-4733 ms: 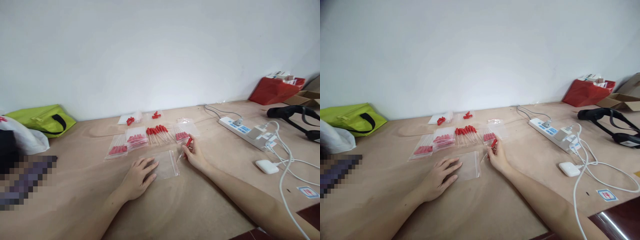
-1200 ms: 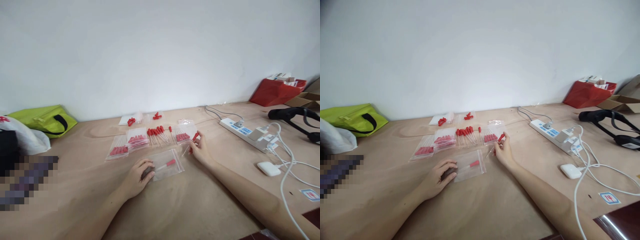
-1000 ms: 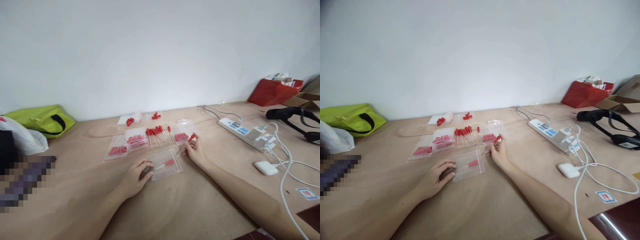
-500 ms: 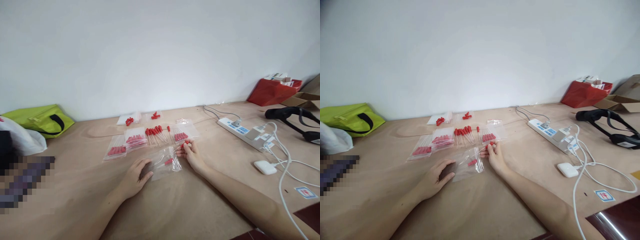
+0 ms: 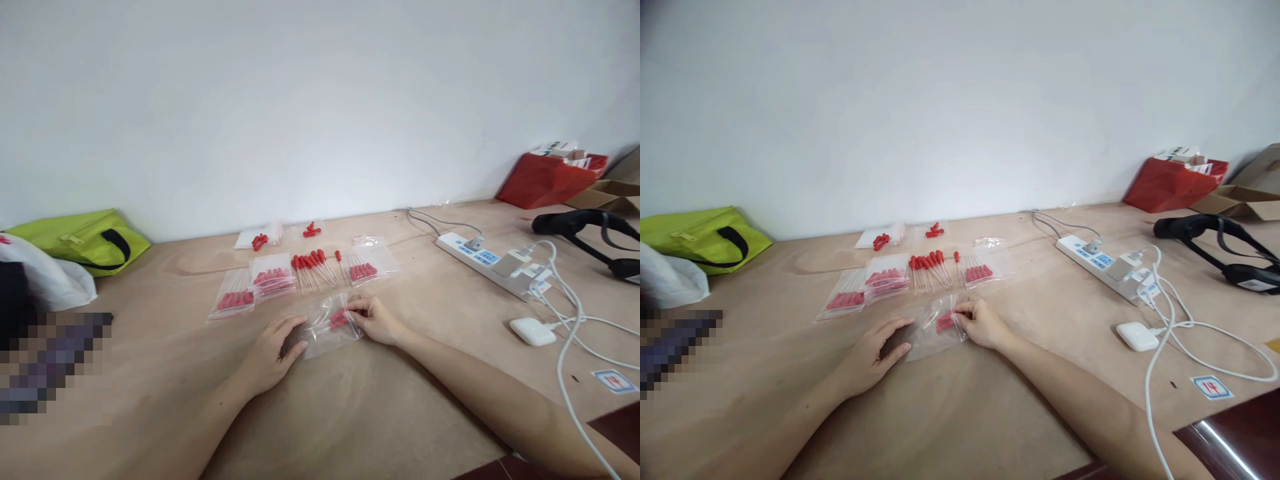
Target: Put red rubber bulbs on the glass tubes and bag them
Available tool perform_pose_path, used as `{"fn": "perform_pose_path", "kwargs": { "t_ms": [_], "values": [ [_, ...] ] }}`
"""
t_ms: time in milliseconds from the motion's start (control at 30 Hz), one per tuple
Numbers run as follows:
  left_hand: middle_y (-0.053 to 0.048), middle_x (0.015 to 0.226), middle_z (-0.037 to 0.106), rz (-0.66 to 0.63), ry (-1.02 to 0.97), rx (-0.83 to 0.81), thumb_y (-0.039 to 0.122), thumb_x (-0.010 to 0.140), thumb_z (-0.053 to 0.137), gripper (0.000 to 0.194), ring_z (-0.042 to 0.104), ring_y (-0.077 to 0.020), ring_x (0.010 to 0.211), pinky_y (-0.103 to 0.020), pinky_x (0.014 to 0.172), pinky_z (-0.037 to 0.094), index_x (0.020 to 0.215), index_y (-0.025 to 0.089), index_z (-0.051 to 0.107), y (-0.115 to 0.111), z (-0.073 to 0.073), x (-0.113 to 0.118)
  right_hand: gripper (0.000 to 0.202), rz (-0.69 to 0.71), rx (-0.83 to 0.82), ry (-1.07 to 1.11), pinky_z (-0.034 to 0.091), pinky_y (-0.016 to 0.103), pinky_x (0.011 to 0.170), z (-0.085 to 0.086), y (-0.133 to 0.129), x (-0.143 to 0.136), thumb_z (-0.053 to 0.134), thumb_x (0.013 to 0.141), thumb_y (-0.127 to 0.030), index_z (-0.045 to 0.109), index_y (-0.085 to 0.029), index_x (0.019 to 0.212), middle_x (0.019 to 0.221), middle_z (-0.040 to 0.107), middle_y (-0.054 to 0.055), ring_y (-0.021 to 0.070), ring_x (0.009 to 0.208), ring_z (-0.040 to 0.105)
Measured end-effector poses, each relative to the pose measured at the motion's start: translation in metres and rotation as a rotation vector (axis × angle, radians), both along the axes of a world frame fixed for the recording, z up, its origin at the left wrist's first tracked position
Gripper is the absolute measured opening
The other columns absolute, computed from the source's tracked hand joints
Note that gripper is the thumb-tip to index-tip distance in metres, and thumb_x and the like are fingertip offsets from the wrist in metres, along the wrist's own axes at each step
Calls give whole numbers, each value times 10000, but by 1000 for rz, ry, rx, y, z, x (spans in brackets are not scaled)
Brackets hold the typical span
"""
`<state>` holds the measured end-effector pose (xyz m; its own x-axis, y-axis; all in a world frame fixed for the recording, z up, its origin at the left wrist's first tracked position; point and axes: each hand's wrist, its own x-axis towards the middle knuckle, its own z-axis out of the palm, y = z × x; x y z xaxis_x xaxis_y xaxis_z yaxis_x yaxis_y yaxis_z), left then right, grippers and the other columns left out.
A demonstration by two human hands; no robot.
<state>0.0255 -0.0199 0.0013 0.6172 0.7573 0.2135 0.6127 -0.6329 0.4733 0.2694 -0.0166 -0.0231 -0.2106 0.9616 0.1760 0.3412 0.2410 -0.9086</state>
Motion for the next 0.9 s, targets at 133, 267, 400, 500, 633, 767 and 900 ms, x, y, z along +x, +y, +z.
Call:
{"fn": "perform_pose_path", "kwargs": {
  "t_ms": [133,267,400,500,633,767,900],
  "values": [
    [-63,1097,562,2,1,14,294,827,460,283,509,-206,1045,-371,898,420,1098,213,480,1,-1,0,273,-81,-24,-77,372,237,556,0,1,-3,593,698,-359,576,-168,503,612,524,2,115,601,471],
    [-64,1099,561,-20,-6,15,272,833,452,250,510,-195,1044,-356,900,419,1068,206,508,2,-3,-1,339,40,-4,-68,350,218,527,0,1,-2,536,734,-338,481,-165,448,550,472,-16,91,547,437],
    [-60,1106,557,-45,-12,25,254,830,458,228,514,-188,1037,-350,893,419,1044,211,524,3,-4,-2,136,-19,-45,-104,334,206,478,7,12,9,502,720,-237,590,-164,647,554,529,-24,83,484,436],
    [-61,1091,561,-42,-31,11,248,824,463,195,515,-187,1033,-353,890,418,1004,209,527,3,-4,-2,99,-209,37,-227,367,205,517,16,33,16,497,705,-183,591,-156,695,632,592,0,93,534,492],
    [-68,1051,573,-19,-61,-16,252,815,472,126,523,-191,1008,-362,871,425,919,195,515,2,-4,-2,162,-395,7,-501,408,226,645,28,71,10,509,712,-144,597,-146,849,785,637,57,140,711,572],
    [-70,1058,569,-26,-55,-22,250,818,464,130,527,-191,1000,-364,864,428,923,195,516,1,-2,-2,234,-461,-63,-573,417,299,707,30,99,-10,521,712,-124,574,-109,940,898,619,157,239,852,585],
    [-71,1082,564,-46,-35,-9,244,826,450,184,521,-190,1023,-360,879,424,985,201,532,1,-1,-2,211,-489,-108,-588,417,343,741,30,112,-29,478,745,-113,557,-92,939,953,590,204,286,914,569]
  ]
}}
